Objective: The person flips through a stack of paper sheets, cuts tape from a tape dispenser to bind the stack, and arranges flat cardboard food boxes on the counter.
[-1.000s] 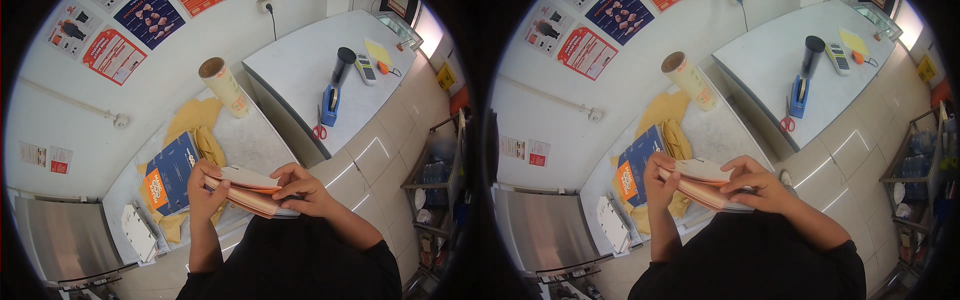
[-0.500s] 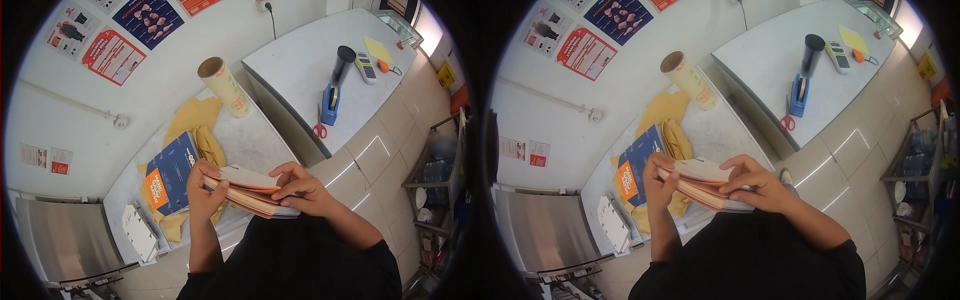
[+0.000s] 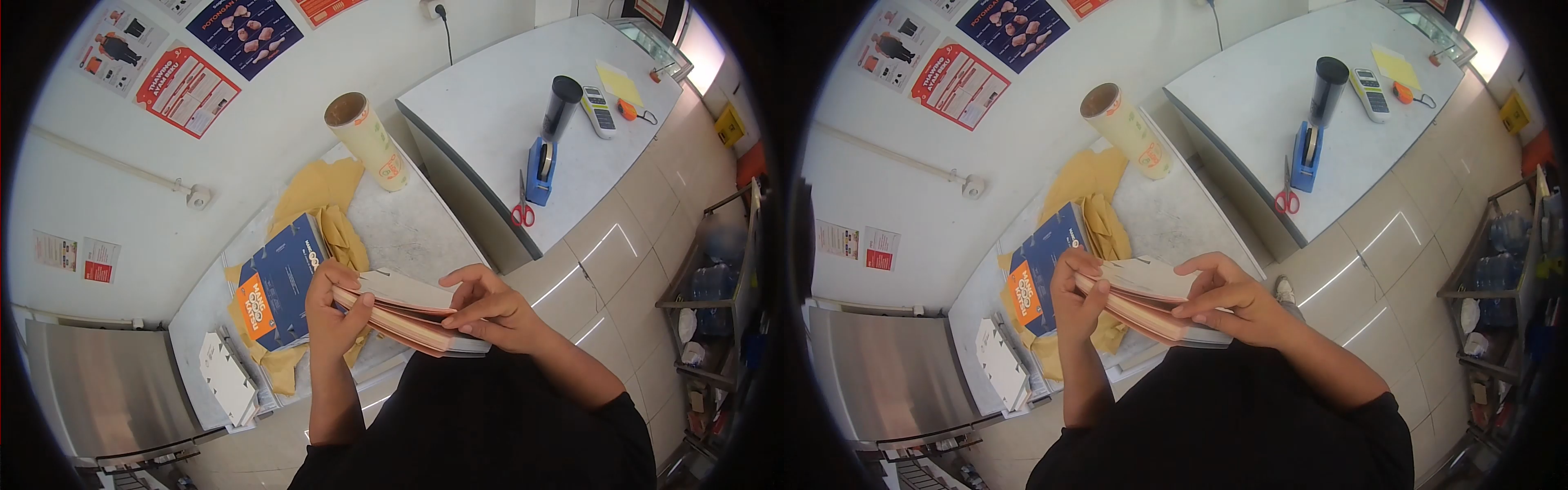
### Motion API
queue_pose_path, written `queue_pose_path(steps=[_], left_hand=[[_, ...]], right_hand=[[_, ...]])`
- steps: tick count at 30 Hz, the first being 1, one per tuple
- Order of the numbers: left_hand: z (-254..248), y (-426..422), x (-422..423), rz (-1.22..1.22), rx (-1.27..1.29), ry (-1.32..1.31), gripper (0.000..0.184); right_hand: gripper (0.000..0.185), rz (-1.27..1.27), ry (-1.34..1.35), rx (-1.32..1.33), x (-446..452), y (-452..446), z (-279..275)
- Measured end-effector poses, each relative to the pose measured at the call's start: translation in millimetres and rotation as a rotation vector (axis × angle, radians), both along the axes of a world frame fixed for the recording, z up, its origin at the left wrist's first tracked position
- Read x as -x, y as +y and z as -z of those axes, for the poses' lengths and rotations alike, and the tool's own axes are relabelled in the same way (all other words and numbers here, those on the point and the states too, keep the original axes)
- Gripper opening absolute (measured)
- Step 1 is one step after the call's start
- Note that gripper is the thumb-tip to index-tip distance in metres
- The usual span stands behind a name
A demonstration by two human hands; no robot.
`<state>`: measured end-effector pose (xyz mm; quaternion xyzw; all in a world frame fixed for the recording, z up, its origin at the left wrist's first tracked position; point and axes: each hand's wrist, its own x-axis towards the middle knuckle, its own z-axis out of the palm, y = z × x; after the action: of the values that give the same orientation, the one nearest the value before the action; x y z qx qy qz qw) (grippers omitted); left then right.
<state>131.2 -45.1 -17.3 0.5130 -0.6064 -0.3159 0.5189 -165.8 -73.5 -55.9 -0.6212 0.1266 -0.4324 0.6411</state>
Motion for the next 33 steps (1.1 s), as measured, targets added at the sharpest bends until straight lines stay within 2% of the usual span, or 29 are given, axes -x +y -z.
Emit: queue_pose_path(steps=[22, 33], left_hand=[[-0.9, -0.1, -0.1, -0.002, -0.006, -0.011, 0.026], [-0.2, -0.7, 0.2, -0.001, -0.001, 0.009, 0.027]], right_hand=[[0.03, 0.081, 0.051, 0.031, 0.1, 1.0, -1.8], [0.037, 0.087, 0.04, 0.07, 0.4, -1.8, -2.4]])
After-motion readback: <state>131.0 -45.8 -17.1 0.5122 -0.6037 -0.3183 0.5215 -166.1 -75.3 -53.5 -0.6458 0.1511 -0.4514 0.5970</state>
